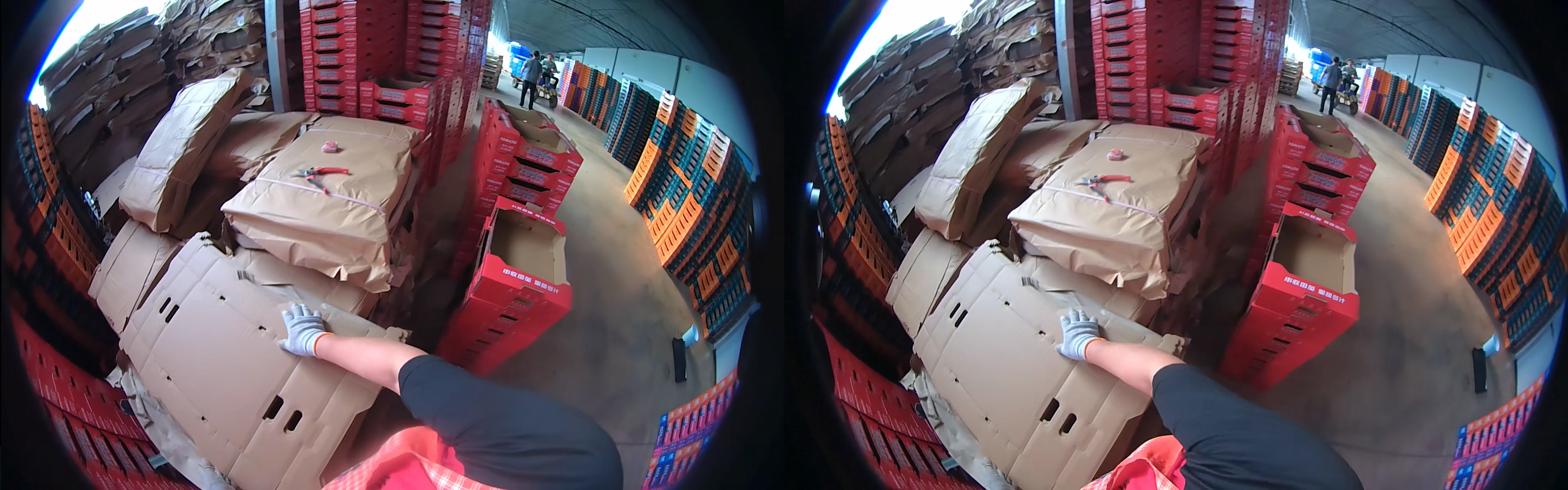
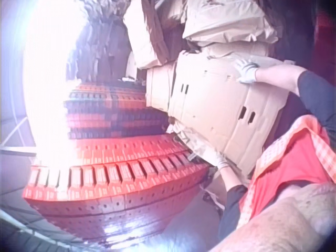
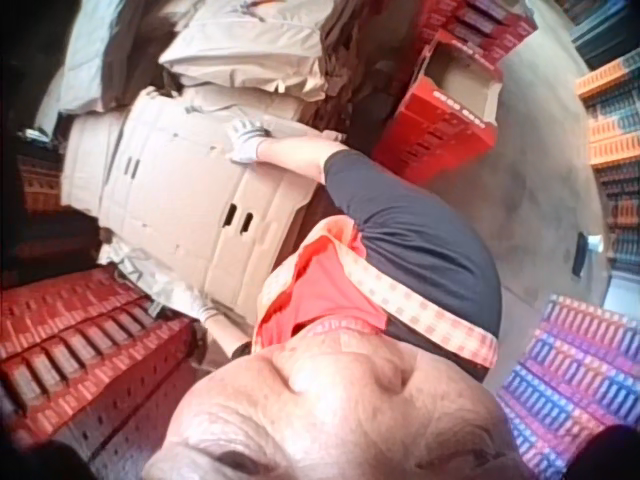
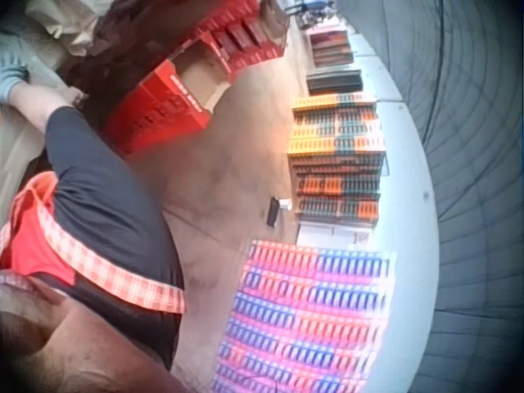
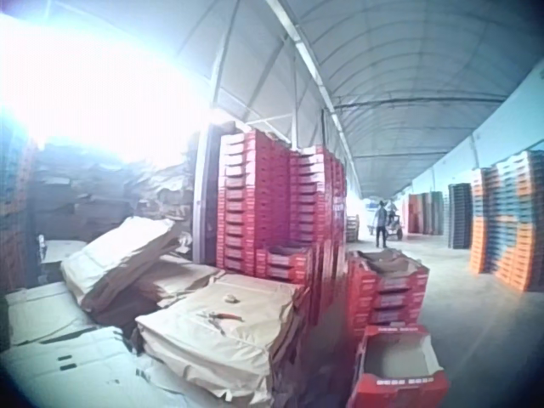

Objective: The person assembles flat cardboard boxes into three-dimensional containers by folding and interlocking the flaps. They repeatedly pick up flat sheets, fold them into shape, and stack the finished boxes on a growing pile.

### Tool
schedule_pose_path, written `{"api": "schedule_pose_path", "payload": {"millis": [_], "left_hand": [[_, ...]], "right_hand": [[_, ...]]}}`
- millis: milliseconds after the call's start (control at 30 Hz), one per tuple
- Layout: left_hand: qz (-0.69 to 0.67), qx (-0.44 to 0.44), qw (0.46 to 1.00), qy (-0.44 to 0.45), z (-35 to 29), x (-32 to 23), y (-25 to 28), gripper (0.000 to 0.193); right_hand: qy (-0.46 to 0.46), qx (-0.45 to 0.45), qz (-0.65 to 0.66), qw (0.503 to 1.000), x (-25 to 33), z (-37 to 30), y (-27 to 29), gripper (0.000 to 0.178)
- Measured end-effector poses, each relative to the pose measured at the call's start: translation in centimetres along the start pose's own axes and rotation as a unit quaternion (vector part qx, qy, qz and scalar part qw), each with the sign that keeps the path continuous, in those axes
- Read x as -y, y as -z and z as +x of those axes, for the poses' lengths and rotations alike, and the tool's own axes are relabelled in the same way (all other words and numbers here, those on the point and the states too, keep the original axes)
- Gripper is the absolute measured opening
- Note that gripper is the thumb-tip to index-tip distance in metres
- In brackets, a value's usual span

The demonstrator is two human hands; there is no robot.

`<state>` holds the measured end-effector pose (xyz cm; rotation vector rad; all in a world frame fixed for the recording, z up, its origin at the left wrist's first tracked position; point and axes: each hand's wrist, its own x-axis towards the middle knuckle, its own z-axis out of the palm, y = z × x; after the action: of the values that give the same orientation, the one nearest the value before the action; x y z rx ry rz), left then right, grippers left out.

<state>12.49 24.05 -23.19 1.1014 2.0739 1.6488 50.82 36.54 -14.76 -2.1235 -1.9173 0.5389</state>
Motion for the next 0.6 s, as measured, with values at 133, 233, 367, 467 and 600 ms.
{"api": "schedule_pose_path", "payload": {"millis": [133, 233, 367, 467, 600], "left_hand": [[-0.022, 0.008, 0.999, 0.036, 3.5, 4.1, -0.1, 0.052], [-0.048, 0.019, 0.997, 0.063, 3.9, 3.5, -0.2, 0.051], [-0.046, 0.070, 0.989, 0.123, 3.3, -1.1, 0.6, 0.061], [-0.224, 0.160, 0.931, 0.237, 4.0, -3.7, 2.8, 0.051], [-0.384, 0.240, 0.815, 0.360, 5.8, -3.1, 6.0, 0.030]], "right_hand": [[-0.055, 0.026, -0.021, 0.998, 0.8, 1.9, 0.6, 0.086], [-0.090, 0.060, 0.048, 0.993, 1.1, 2.6, 2.0, 0.089], [-0.065, 0.072, 0.077, 0.992, 0.4, 3.7, 3.6, 0.088], [0.057, 0.086, 0.138, 0.985, -2.9, 4.9, 4.7, 0.087], [0.010, 0.293, 0.395, 0.870, -7.9, 7.1, 6.7, 0.055]]}}
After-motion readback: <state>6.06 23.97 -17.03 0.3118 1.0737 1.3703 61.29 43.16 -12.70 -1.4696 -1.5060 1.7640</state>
